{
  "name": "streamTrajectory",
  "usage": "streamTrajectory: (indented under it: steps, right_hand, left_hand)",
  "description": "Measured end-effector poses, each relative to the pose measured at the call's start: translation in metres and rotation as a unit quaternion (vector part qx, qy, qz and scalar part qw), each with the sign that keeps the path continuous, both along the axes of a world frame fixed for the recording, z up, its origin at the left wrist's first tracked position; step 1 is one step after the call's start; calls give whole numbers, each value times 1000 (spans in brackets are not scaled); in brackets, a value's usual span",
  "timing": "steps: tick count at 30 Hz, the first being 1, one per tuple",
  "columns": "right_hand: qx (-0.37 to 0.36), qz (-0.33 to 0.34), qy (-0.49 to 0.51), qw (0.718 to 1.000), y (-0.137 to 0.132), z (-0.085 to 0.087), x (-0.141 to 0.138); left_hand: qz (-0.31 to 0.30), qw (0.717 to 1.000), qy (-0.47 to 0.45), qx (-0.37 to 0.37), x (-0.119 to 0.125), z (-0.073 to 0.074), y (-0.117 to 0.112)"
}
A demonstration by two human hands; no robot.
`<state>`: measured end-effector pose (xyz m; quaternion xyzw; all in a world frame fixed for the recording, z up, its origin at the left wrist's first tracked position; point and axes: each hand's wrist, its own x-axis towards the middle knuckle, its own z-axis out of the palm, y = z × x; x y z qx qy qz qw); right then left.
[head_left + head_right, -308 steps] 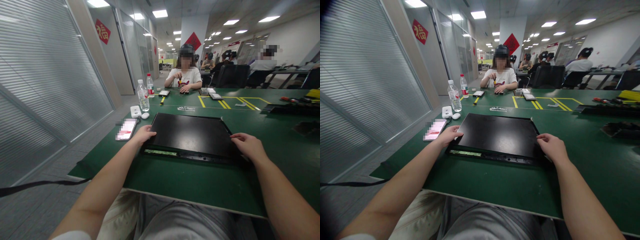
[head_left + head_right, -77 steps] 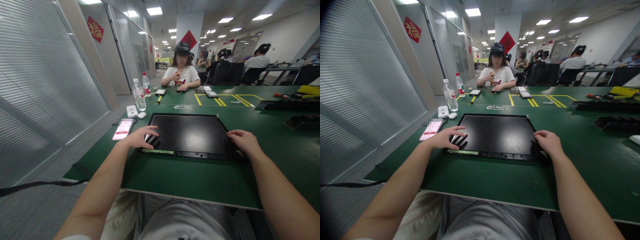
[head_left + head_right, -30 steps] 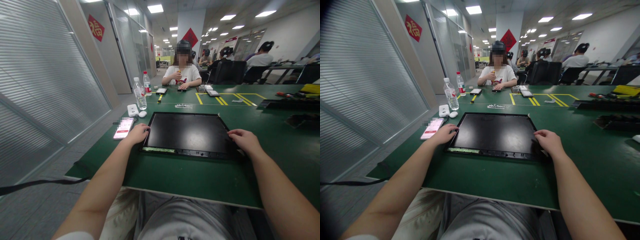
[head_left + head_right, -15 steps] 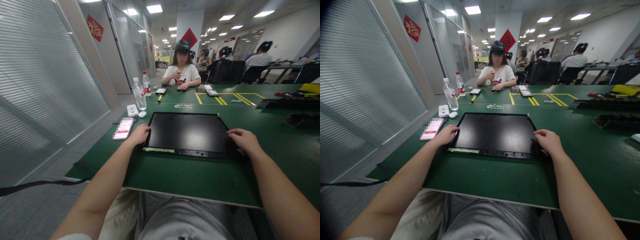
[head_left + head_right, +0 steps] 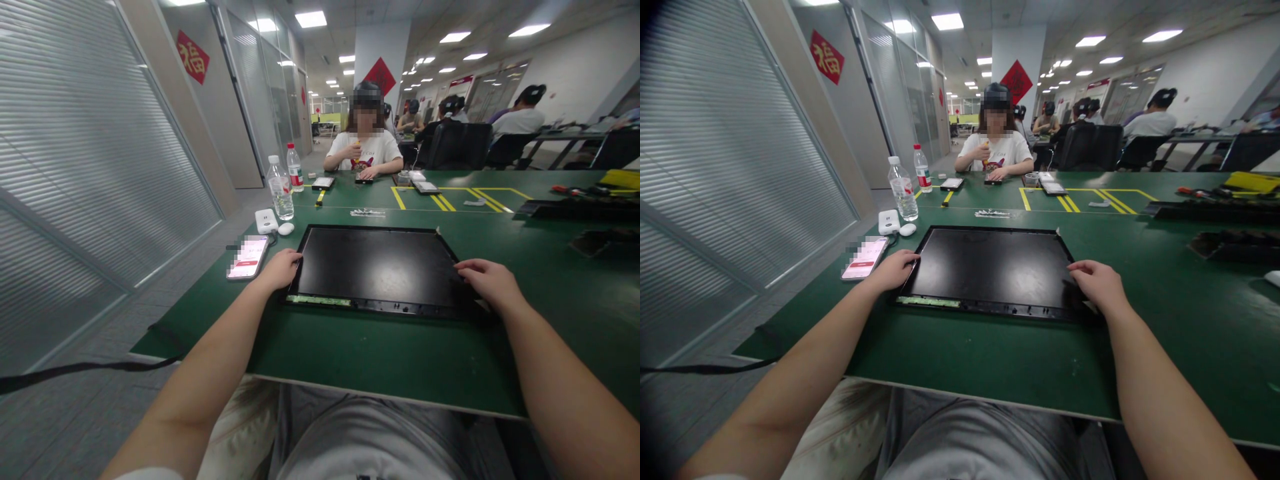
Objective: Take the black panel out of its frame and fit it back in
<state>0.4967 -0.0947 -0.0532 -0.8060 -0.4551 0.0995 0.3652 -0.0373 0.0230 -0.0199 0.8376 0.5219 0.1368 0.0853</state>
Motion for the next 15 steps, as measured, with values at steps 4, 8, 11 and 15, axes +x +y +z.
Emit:
streamTrajectory:
  steps: [4, 8, 11, 15]
  right_hand:
    - [-3, 5, 37, 999, 1, -2, 1]
    - [-13, -7, 63, 998, 1, 1, -2]
    - [2, -20, 79, 997, 1, 0, -5]
    - [24, -22, 102, 994, 0, 0, -5]
  left_hand:
    - [9, 1000, 9, -4, 1, 4, -3]
    - [5, 1000, 16, -1, 2, 6, -4]
    - [8, 1000, 19, 6, 2, 6, -5]
    - [14, 1000, 22, 2, 1, 6, -5]
